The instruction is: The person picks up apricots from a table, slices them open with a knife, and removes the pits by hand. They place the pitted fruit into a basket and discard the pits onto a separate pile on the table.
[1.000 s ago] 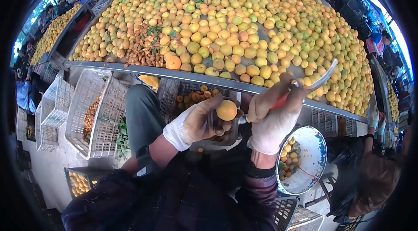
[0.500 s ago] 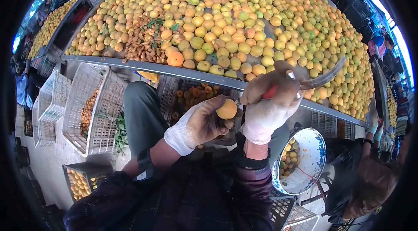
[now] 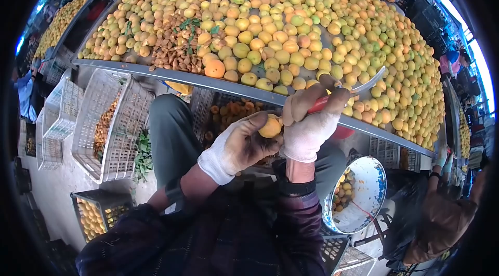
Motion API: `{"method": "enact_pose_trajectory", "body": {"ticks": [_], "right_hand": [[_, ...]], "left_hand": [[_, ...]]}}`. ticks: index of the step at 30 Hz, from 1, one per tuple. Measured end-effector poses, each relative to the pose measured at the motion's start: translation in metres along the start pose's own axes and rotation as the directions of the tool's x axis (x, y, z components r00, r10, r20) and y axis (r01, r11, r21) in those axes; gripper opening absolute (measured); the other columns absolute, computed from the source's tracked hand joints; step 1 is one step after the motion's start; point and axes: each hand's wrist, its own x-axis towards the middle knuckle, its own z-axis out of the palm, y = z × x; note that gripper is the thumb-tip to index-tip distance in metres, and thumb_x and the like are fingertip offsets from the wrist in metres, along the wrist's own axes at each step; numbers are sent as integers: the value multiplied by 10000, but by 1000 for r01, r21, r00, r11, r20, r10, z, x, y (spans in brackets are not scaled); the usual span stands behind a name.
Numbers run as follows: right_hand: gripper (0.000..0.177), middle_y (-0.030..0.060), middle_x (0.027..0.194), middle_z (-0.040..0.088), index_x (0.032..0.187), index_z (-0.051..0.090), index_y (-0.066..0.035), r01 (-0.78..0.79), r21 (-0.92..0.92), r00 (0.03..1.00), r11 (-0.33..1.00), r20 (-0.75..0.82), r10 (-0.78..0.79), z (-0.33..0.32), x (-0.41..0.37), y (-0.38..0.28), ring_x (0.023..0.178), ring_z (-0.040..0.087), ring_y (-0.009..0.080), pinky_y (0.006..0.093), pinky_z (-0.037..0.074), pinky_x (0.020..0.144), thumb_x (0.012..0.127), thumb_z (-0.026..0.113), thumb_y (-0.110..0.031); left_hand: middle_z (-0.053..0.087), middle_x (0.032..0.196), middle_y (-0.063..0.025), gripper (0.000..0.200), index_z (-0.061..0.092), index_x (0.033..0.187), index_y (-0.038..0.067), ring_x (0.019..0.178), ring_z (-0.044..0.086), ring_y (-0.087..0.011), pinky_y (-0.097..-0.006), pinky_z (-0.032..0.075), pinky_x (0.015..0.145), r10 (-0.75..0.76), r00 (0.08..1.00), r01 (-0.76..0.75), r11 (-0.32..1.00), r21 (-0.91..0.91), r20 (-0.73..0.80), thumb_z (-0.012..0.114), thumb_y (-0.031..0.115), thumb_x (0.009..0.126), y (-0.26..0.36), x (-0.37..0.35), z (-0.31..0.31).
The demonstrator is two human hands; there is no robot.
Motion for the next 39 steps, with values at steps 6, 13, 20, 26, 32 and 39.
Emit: {"method": "enact_pose_trajectory", "body": {"ticks": [6, 13, 20, 26, 32, 39], "right_hand": [[352, -30, 541, 331, 1130, 497, -55, -171, 178, 985, 969, 41, 166, -8, 2, 10, 360, 214, 76, 232, 186, 327, 990, 439, -372], [254, 1, 518, 384, 1041, 523, 10, -54, -405, 987, 913, -159, -12, -1, -16, 36, 367, 349, 98, 256, 293, 354, 936, 541, -221], [325, 38, 528, 420, 1078, 487, 32, 106, -363, 982, 926, -109, -155, 28, 9, 27, 385, 391, 125, 277, 354, 387, 942, 529, -260], [287, 37, 554, 438, 1034, 522, 20, 99, -522, 974, 847, -123, -190, 31, 1, 39, 382, 396, 116, 267, 333, 379, 924, 543, -243], [297, -18, 537, 357, 1062, 507, 7, -55, -212, 984, 976, -178, 16, 11, 2, 31, 368, 278, 76, 251, 234, 336, 945, 536, -265], [267, -62, 547, 245, 933, 498, -76, -197, 101, 977, 975, -64, 204, -26, 1, 30, 400, 193, 57, 227, 200, 358, 970, 513, -340]], "left_hand": [[568, 1131, -117, 329, 499, 1207, -6, 1011, 586, -213, -371, 532, 849, 225, 971, -239, 913, 330, 80, 547, 141, 916, 9, -1, -1], [628, 974, -124, 361, 523, 1108, 25, 860, 628, -262, -396, 513, 790, 375, 893, -317, 917, 242, -249, 521, 352, 954, 39, 34, -29], [606, 1020, -103, 413, 498, 1165, 55, 868, 632, -241, -413, 527, 768, 180, 923, -121, 975, 187, -339, 497, 412, 956, 21, 31, -26], [590, 985, -90, 363, 493, 1143, 71, 758, 630, -225, -367, 555, 682, 300, 918, -277, 953, 121, -259, 528, 379, 954, 4, 12, -3], [560, 926, -73, 256, 491, 1064, 100, 656, 583, -195, -271, 462, 514, 186, 915, -184, 982, 40, -357, 505, 339, 971, 3, 13, -4], [575, 821, -96, 225, 489, 1020, 94, 592, 556, -172, -238, 422, 473, -183, 973, 116, 911, -395, -138, 484, 314, 979, 6, 14, -17]]}}
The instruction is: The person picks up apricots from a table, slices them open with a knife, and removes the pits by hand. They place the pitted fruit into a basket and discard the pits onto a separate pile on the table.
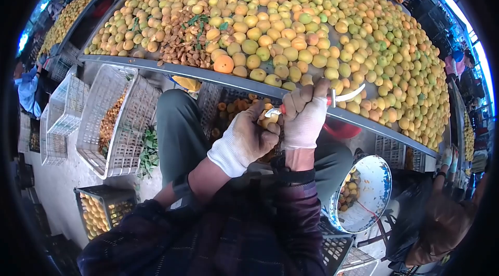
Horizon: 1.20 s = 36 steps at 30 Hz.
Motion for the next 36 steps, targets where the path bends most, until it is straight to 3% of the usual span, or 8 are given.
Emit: {"method": "enact_pose_trajectory", "body": {"ticks": [7, 11, 13, 18, 20, 24, 32, 36], "right_hand": [[174, -62, 497, 285, 850, 527, -97, 88, -235, 992, 968, -64, -105, 17, -6, -34, 351, 219, 52, 230, 170, 322, 965, 521, -228], [247, -21, 701, 582, 997, 605, -11, -191, -887, 955, 419, -70, 287, -11, -21, -43, 573, 530, 54, 206, 422, 511, 813, 681, -157], [320, 27, 889, 642, 1082, 604, 6, -153, -854, 948, 497, 16, 318, -17, -30, -29, 789, 581, 82, 217, 458, 721, 792, 690, -101], [260, 2, 792, 613, 1045, 606, -1, -304, -732, 943, 610, -141, 301, -34, -32, -24, 626, 526, 38, 185, 426, 552, 794, 649, -56], [411, 35, 916, 647, 1191, 571, -15, -84, -940, 957, 329, 16, 291, -53, -29, -17, 873, 595, 107, 226, 453, 832, 791, 655, -52], [354, -18, 615, 487, 1185, 549, -48, -457, -638, 889, 620, -354, 291, -40, -30, -22, 373, 395, 49, 206, 291, 334, 831, 573, -46], [257, -14, 628, 496, 1098, 593, -66, -474, -568, 873, 673, -401, 276, -56, -29, -28, 397, 389, 42, 204, 285, 354, 849, 627, -116], [159, -18, 602, 485, 996, 623, -79, -413, -477, 886, 776, -407, 221, -41, -21, -36, 376, 379, 48, 215, 271, 329, 853, 633, -148]], "left_hand": [[591, 828, -94, 235, 508, 1125, 54, 602, 549, -147, -225, 398, 498, 346, 938, -297, 812, 502, -5, 510, 51, 889, -6, -11, 21], [606, 909, -77, 438, 465, 1265, 35, 647, 524, -105, -222, 404, 549, 296, 942, -302, 539, 786, 158, 511, 15, 830, 5, -18, 32], [598, 998, -70, 479, 458, 1297, 16, 680, 526, -89, -215, 427, 580, 193, 947, -275, 84, 958, 255, 513, 77, 825, 14, -29, 45], [619, 1062, -85, 466, 509, 1241, -24, 742, 604, -105, -207, 478, 633, 403, 889, -234, -5, 972, 216, 572, 67, 789, 52, -16, 51], [608, 1141, -119, 455, 603, 1159, 65, 994, 604, -260, -336, 497, 819, 497, 514, 91, -842, 532, 699, 673, 153, 718, 102, 13, 50], [614, 1093, -114, 425, 647, 1098, 117, 1063, 548, -321, -392, 441, 908, 375, 636, 105, -908, 405, 675, 695, 274, 706, 94, 51, 66], [663, 1010, -114, 437, 641, 1097, 96, 959, 625, -297, -398, 479, 822, 397, 843, 272, -897, 350, 363, 687, 315, 722, 75, 110, 66], [665, 977, -103, 374, 613, 1130, 48, 894, 631, -290, -337, 497, 813, 422, 679, -257, -629, 733, 600, 618, 49, 756, 76, 74, 60]]}}
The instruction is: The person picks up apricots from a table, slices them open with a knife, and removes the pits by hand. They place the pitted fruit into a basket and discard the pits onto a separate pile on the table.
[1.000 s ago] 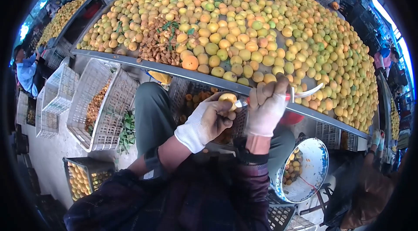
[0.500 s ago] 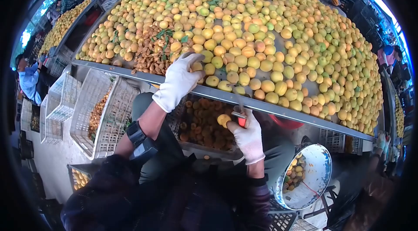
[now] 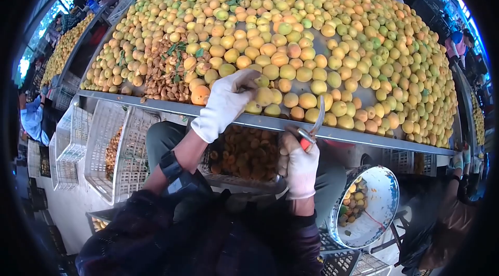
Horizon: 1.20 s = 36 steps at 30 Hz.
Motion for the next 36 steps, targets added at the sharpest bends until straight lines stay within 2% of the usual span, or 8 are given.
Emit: {"method": "enact_pose_trajectory", "body": {"ticks": [5, 14, 18, 22, 32, 34, 35, 36], "right_hand": [[117, -42, 577, 453, 961, 597, -94, 79, 14, 996, 997, 48, -79, 28, 11, -15, 357, 344, 47, 208, 249, 315, 881, 615, -179], [159, -37, 596, 459, 1012, 612, -89, 5, -53, 1000, 999, -8, -5, 9, -1, -1, 380, 376, 47, 207, 280, 328, 874, 620, -166], [172, -33, 608, 470, 1033, 616, -82, 44, -56, 999, 997, -25, -46, 1, 3, 1, 386, 377, 39, 201, 284, 332, 878, 617, -156], [140, -44, 569, 439, 942, 559, -83, 76, -5, 989, 997, 131, -74, 12, 5, -15, 358, 350, 35, 199, 257, 320, 874, 634, -180], [388, -13, 565, 460, 965, 559, -61, -82, 472, 838, 878, 510, -196, 10, -5, -6, 381, 349, 79, 231, 253, 348, 895, 592, -442], [415, -33, 637, 489, 1041, 557, -65, -263, 416, 602, 870, 775, -189, 20, -12, -6, 438, 402, 69, 212, 287, 361, 907, 568, -457], [389, -36, 570, 451, 1018, 548, -67, -145, 460, 935, 876, 352, -31, 36, -32, -8, 383, 354, 68, 211, 280, 356, 911, 567, -441], [389, -36, 570, 451, 1018, 548, -67, -145, 457, 933, 877, 358, -32, 35, -32, -6, 383, 354, 68, 211, 280, 356, 911, 567, -441]], "left_hand": [[637, 1072, -89, 333, 627, 1103, 73, 1014, 589, -276, -371, 464, 853, 174, 983, -124, 852, 508, -53, 629, 132, 775, -13, -4, -3], [597, 1116, -106, 483, 602, 1152, 172, 1076, 554, -303, -463, 396, 925, -16, 988, -97, 711, 697, 154, 711, 280, 694, -11, 18, 26], [596, 1122, -117, 517, 597, 1181, 154, 1083, 553, -302, -428, 391, 968, 110, 983, -175, 796, 580, 146, 723, 241, 687, 8, 6, 11], [584, 1178, -119, 577, 569, 1246, 133, 1101, 542, -305, -370, 411, 969, 262, 955, -265, 964, -2, 141, 725, 153, 691, 30, -28, 1], [464, 1340, -152, 598, 279, 1429, 4, 1252, 433, -226, -328, 364, 1025, 76, 979, 115, 551, -826, 187, 514, 288, 959, 35, -87, 1], [483, 1316, -124, 596, 346, 1394, -11, 1218, 437, -175, -293, 352, 1018, 100, 968, 110, 654, -749, 230, 550, 321, 943, 59, -93, -5], [491, 1302, -117, 587, 364, 1383, -7, 1210, 444, -177, -293, 353, 1019, 125, 969, 91, 625, -775, 214, 566, 315, 935, 58, -94, -2], [499, 1287, -111, 578, 382, 1372, -3, 1203, 450, -178, -294, 354, 1021, 149, 969, 73, 596, -800, 199, 582, 309, 928, 58, -95, 1]]}}
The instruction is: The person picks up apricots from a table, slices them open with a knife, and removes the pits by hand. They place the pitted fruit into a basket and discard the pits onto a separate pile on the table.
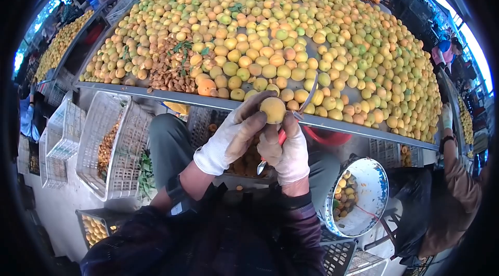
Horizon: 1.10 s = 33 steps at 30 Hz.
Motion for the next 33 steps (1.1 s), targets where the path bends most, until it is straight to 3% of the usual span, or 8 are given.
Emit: {"method": "enact_pose_trajectory", "body": {"ticks": [3, 6, 10, 15, 19, 24, 26, 33], "right_hand": [[260, -3, 667, 528, 1061, 570, -10, 148, -121, 944, 982, 313, -104, -13, -5, -10, 446, 447, 79, 203, 327, 394, 882, 587, -198], [326, 9, 773, 596, 1133, 572, 25, 221, -629, 969, 746, 57, -239, 8, -15, -22, 567, 532, 63, 195, 406, 477, 821, 603, -65], [412, 22, 895, 635, 1155, 582, 36, 143, -703, 982, 697, 16, -186, 13, -22, -26, 797, 591, 69, 217, 471, 703, 748, 649, 22], [285, -31, 622, 544, 1061, 623, 0, 126, -616, 992, 778, 55, -117, 13, -28, -34, 447, 440, 33, 188, 309, 405, 781, 634, -52], [296, -24, 665, 553, 1100, 593, 6, 96, -684, 995, 723, 55, -81, 14, -29, -39, 504, 473, 40, 185, 352, 454, 820, 613, -89], [365, 47, 822, 626, 1237, 471, 19, 293, -876, 920, 383, 150, -361, 1, -43, -24, 659, 579, 110, 226, 448, 595, 916, 523, -148], [323, 206, 861, 620, 1222, 484, -42, 351, -933, 848, -82, 354, -395, -3, -45, -13, 789, 642, 387, 368, 497, 660, 925, 533, -162], [251, 202, 777, 606, 1125, 492, -48, 398, -892, 796, -216, 453, -401, -8, -42, 4, 730, 616, 421, 423, 487, 580, 918, 556, -174]], "left_hand": [[516, 1251, -88, 562, 410, 1353, 3, 1159, 484, -171, -291, 381, 998, -25, 981, 2, 993, -121, -191, 605, 301, 918, 1, -7, 8], [527, 1230, -79, 556, 411, 1353, 10, 1111, 520, -160, -291, 440, 936, -168, 977, 131, 958, -255, -132, 601, 306, 923, -2, -13, 2], [528, 1236, -62, 565, 392, 1374, 23, 1083, 540, -138, -282, 498, 848, -76, 995, 62, 981, -186, -68, 597, 300, 926, 2, -14, 6], [524, 1243, -67, 555, 384, 1379, 23, 1092, 534, -137, -282, 494, 859, -121, 992, 114, 976, -183, -28, 592, 274, 930, 9, -14, 8], [542, 1209, -75, 528, 394, 1370, 32, 1039, 575, -146, -294, 508, 842, -87, 994, 67, 967, -246, -71, 588, 256, 933, 4, -14, 10], [638, 1060, -60, 364, 529, 1217, 89, 926, 653, -198, -364, 538, 813, -200, 975, 90, 753, -651, -97, 621, 252, 905, -13, -10, -4], [641, 1048, -75, 341, 564, 1155, 84, 925, 643, -206, -365, 542, 788, -250, 957, 76, 708, -702, -149, 631, 296, 896, -23, -9, -5], [639, 989, -84, 353, 581, 1119, 95, 869, 615, -219, -358, 538, 717, -288, 932, 53, 706, -706, -218, 637, 349, 880, -26, -9, 8]]}}
